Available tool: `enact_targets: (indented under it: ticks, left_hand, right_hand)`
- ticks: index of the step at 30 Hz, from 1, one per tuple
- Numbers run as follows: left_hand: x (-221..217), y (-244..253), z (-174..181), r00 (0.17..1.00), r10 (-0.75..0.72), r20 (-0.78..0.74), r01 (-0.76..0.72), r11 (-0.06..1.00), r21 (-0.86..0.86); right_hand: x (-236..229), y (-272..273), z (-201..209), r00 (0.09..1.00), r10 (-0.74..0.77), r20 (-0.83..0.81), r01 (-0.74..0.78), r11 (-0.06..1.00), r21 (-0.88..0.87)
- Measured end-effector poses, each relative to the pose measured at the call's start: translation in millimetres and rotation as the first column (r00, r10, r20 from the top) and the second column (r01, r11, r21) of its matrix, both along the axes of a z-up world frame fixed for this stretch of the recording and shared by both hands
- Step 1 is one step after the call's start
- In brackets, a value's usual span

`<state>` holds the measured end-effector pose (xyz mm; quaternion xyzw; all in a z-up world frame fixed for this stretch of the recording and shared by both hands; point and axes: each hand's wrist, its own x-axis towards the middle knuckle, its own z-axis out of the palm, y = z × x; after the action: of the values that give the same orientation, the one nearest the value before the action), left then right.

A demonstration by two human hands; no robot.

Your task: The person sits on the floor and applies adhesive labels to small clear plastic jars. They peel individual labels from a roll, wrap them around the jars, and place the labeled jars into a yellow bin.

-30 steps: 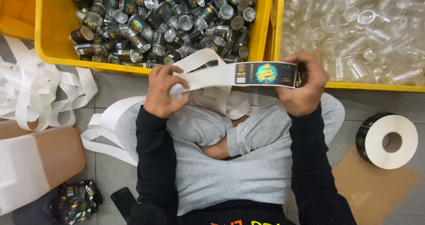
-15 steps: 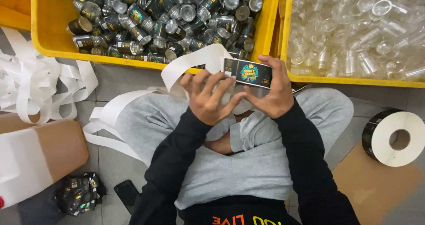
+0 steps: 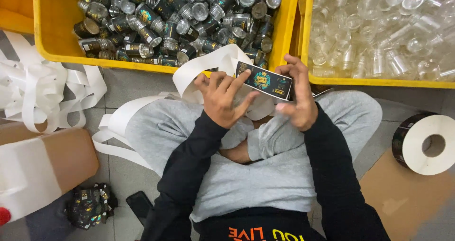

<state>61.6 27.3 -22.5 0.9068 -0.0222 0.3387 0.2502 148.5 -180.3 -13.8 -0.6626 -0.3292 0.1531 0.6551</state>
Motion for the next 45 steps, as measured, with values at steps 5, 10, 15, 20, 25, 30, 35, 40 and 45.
enact_targets:
  ticks: [5,10,15,20,25,30,35,40,45]
  left_hand:
    - [0.6,3.5,-13.6,0.997,0.071,0.006,-0.071,0.996,0.048]
    - [0.9,2.2,-10.4,0.997,0.079,0.019,-0.08,0.995,0.063]
    - [-5.4,-0.6,32.5,0.997,-0.004,-0.077,0.01,0.997,0.078]
    - [-13.2,-9.0,46.6,0.994,0.109,0.01,-0.11,0.988,0.109]
    - [-15.8,-34.7,23.6,0.999,-0.019,0.04,0.022,0.997,-0.077]
    - [-9.6,-42.8,5.9,0.996,-0.074,0.04,0.082,0.953,-0.291]
    - [-9.3,-37.5,14.5,0.985,-0.158,0.071,0.173,0.878,-0.446]
    - [-9.9,-33.9,16.7,0.977,-0.188,0.1,0.213,0.838,-0.502]
    - [-10.9,-28.7,21.2,0.965,-0.248,0.09,0.255,0.79,-0.557]
  right_hand:
    - [5.2,-9.6,-5.3,0.985,-0.063,-0.163,0.078,0.993,0.086]
    - [13.1,-24.1,-7.6,0.984,-0.016,-0.18,0.043,0.989,0.144]
    - [13.1,-20.4,-1.7,0.978,0.023,-0.206,0.004,0.992,0.128]
    - [9.7,-14.2,-6.0,0.984,0.041,-0.172,-0.028,0.996,0.082]
    - [7.0,-10.4,-3.1,0.987,0.043,-0.154,-0.037,0.999,0.037]
    - [5.5,-11.2,-9.2,0.99,0.054,-0.132,-0.049,0.998,0.037]
    - [6.8,-10.9,-12.1,0.987,0.074,-0.142,-0.063,0.994,0.085]
    - [7.8,-7.9,-9.6,0.989,0.115,-0.096,-0.103,0.987,0.121]
    - [8.6,-8.5,-14.5,0.987,0.145,-0.066,-0.132,0.977,0.166]
